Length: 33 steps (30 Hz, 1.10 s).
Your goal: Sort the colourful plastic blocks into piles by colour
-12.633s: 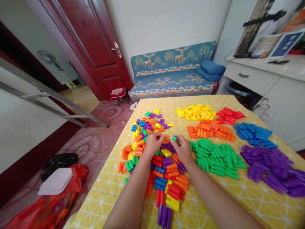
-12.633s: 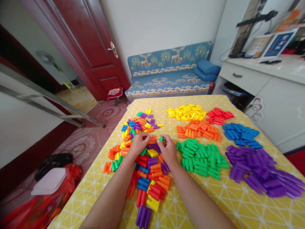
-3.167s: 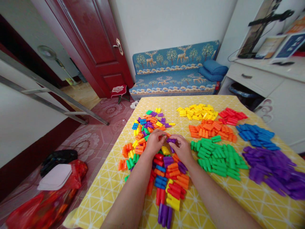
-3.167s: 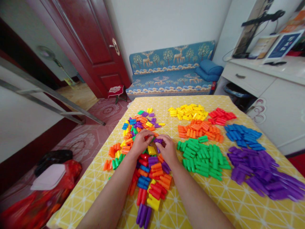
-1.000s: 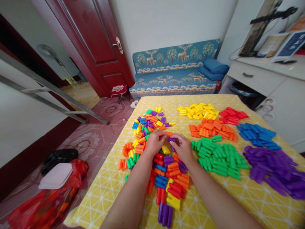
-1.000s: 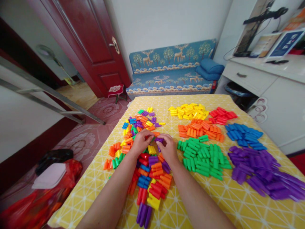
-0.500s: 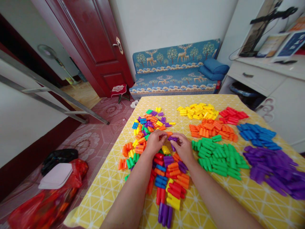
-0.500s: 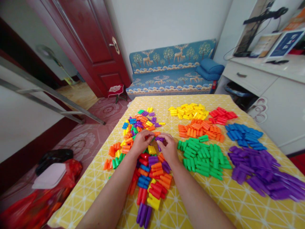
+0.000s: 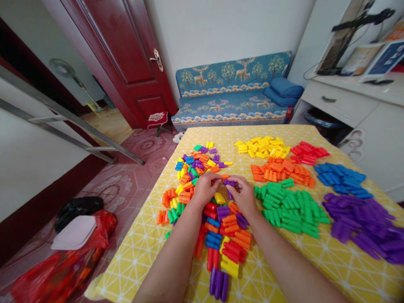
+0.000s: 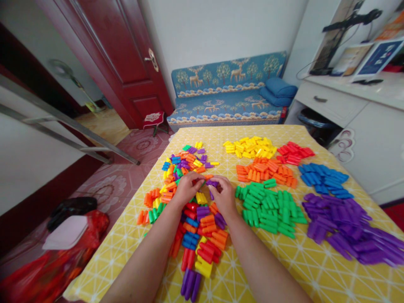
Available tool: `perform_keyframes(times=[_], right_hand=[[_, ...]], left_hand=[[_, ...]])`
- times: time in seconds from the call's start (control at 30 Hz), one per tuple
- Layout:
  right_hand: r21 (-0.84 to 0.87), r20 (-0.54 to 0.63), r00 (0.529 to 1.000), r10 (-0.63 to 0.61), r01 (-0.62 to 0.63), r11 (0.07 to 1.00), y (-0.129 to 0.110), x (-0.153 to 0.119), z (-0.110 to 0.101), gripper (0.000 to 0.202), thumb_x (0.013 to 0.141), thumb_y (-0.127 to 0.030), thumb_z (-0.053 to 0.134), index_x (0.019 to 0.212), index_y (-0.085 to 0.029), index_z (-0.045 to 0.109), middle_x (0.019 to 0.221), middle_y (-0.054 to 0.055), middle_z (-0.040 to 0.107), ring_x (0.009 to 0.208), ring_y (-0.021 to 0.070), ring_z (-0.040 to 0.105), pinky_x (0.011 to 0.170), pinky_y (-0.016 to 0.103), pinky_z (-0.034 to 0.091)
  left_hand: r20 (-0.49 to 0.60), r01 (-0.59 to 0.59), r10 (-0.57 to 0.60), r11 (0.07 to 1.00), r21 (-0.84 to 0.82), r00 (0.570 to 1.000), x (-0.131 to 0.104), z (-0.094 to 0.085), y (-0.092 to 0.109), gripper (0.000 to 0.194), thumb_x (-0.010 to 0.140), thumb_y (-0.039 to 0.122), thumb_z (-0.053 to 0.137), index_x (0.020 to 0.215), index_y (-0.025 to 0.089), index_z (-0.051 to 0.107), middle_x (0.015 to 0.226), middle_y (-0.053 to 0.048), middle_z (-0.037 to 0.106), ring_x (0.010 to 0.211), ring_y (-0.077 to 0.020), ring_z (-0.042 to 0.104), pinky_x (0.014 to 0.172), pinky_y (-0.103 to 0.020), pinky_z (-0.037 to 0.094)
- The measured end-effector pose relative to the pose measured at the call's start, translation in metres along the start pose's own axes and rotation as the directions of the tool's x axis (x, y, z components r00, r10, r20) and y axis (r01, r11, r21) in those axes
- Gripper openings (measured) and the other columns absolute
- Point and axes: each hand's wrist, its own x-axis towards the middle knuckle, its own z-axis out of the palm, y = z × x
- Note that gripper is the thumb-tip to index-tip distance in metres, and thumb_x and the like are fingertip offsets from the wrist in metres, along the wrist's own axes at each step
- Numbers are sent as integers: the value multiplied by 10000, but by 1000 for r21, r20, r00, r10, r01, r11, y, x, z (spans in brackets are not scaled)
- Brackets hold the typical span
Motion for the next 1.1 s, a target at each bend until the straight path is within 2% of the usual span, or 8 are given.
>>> perform_keyframes(times=[0.13,0.33,0.67,1.1], right_hand=[[0,-27,999,23,-23,1000,3,0,0,176,779,-237,643,948,-201,676,1050,74,645,997,229,617,879,401,504],[39,11,1000,15,-16,999,2,0,2,185,797,-264,644,971,-204,670,1070,81,635,1015,231,613,887,402,507],[48,80,996,-25,22,999,1,-1,3,205,773,-186,645,974,-215,671,1075,67,625,1036,217,602,923,399,498],[53,94,996,-5,0,999,4,-1,3,208,773,-179,622,972,-214,667,1100,75,622,1053,224,602,932,409,499]], left_hand=[[9,5,-5,1000,12,1000,0,-1,1,126,830,147,601,892,179,706,859,-38,685,828,-164,623,769,-267,483],[9,0,0,1000,5,1000,0,-1,1,131,834,153,600,899,181,710,872,-39,689,847,-169,628,776,-269,486],[2,0,0,1000,-6,1000,1,1,-1,160,826,119,594,913,183,712,902,-37,703,877,-173,639,812,-280,496],[-1,-16,16,1000,-3,1000,1,1,-2,144,832,137,603,906,191,715,893,-33,702,864,-168,642,790,-275,497]])
